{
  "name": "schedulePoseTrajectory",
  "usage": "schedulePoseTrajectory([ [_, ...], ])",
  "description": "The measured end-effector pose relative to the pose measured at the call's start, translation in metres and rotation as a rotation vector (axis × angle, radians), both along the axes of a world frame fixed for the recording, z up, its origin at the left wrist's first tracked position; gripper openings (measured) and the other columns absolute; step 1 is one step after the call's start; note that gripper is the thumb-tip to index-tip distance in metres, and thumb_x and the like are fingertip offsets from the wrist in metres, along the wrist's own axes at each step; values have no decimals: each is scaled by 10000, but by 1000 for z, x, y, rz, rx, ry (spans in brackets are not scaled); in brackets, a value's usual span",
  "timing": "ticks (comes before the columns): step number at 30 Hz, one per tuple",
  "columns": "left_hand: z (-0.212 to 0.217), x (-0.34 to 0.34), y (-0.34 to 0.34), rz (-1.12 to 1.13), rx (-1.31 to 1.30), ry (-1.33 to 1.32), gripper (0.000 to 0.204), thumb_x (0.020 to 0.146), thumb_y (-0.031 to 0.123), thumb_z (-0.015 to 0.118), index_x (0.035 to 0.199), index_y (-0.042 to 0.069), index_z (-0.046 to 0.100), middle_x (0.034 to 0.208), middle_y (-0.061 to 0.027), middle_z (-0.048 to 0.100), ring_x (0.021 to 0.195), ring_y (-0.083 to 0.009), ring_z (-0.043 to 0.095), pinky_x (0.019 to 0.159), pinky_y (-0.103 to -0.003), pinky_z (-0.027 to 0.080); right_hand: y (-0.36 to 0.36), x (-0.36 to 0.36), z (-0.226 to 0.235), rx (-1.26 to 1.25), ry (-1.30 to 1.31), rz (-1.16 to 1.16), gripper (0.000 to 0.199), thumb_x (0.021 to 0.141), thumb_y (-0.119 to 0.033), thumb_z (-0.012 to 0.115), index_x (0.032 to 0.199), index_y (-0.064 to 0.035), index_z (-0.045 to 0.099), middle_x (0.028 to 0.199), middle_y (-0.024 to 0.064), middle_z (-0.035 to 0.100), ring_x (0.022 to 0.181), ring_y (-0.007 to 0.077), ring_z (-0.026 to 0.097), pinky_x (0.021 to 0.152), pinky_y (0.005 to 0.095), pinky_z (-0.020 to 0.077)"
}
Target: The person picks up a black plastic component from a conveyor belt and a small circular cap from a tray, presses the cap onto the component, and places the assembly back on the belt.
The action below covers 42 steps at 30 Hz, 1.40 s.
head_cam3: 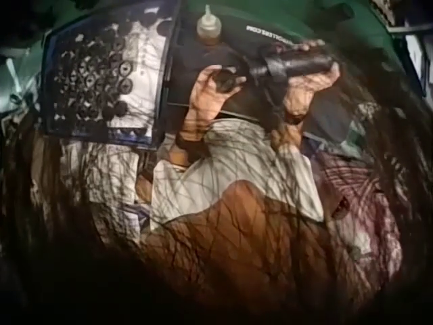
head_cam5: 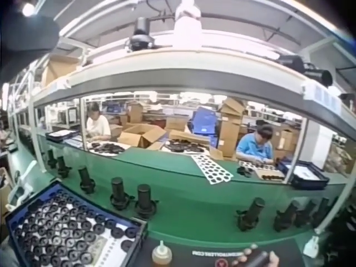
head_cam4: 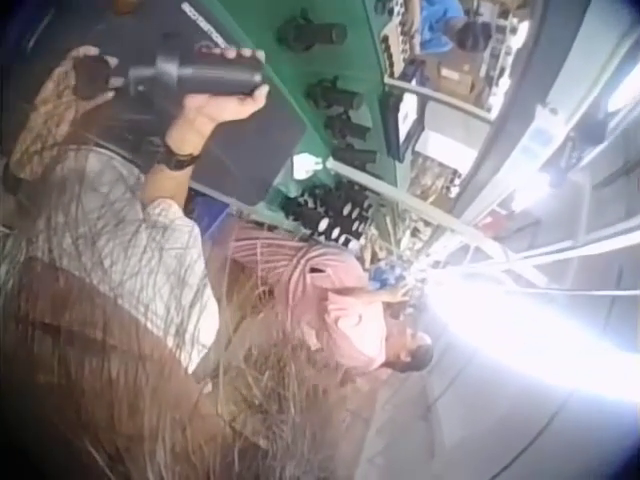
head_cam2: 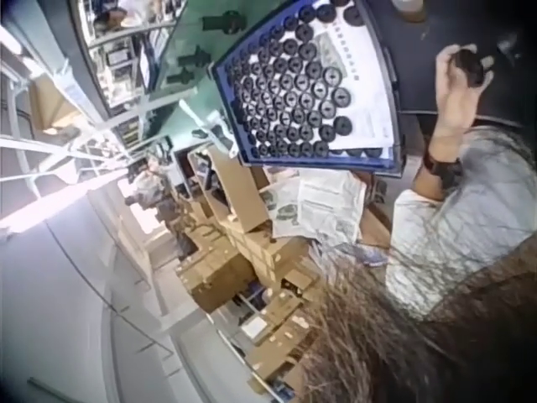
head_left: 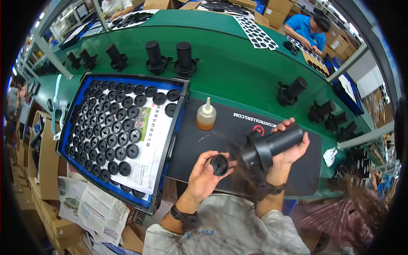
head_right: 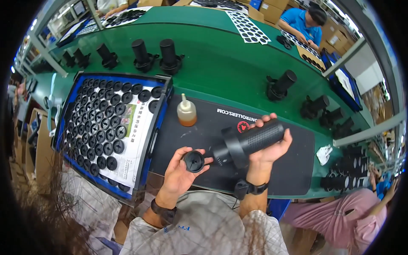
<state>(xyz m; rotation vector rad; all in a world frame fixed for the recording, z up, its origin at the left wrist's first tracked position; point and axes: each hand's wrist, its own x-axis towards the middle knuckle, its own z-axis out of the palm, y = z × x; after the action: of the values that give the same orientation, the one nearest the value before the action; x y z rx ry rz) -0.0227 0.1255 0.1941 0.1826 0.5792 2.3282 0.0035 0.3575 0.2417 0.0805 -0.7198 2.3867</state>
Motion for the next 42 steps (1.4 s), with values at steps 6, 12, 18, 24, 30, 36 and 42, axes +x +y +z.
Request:
schedulePoseTrajectory([
  [6,-13,14,18,174,-60,428,458,814,54,698,1176,56,417,1329,-213,429,1235,-333,465,1008,-432,420,0,10,-44,-252,72,90,313,889,-285,441,1088,-50,494,1003,60,520,880,179,527,857,373,436],
  [12,-8,26,27,253,-224,570,567,709,-54,764,1147,56,421,1319,-250,431,1205,-299,491,947,-402,478,3,19,-51,-282,88,87,288,896,-268,441,1087,-58,492,990,53,526,869,180,526,855,367,431],
  [18,-6,23,27,227,-316,655,560,701,-88,752,1139,33,424,1321,-254,430,1191,-265,501,934,-372,488,2,20,-48,-210,130,58,274,900,-266,438,1083,-70,496,961,51,533,861,183,527,855,369,434],
  [24,9,17,23,106,-311,385,517,738,-53,745,1152,14,443,1250,-169,506,1083,-178,547,886,-317,499,3,16,-43,-153,215,113,274,873,-256,514,1072,-69,495,936,54,536,817,188,520,809,363,437],
  [30,-16,15,12,-13,-359,368,507,790,-40,700,1207,32,422,1155,-131,579,1026,-143,572,812,-266,496,7,16,-34,-22,333,270,257,854,-247,556,1026,-67,495,855,66,543,716,207,515,734,376,449],
  [36,-30,14,-2,-65,-305,186,498,830,39,689,1248,44,418,1217,-136,558,1017,-130,565,851,-271,495,-13,11,-34,-25,230,234,310,860,-304,462,1016,-43,522,815,109,576,714,278,555,734,435,465],
  [42,-11,24,-28,-145,-310,65,663,821,135,717,1365,52,346,1367,-163,450,1113,-213,554,924,-322,471,1,38,12,202,37,129,359,848,-342,438,1007,-30,517,808,117,568,753,291,556,765,425,462],
])
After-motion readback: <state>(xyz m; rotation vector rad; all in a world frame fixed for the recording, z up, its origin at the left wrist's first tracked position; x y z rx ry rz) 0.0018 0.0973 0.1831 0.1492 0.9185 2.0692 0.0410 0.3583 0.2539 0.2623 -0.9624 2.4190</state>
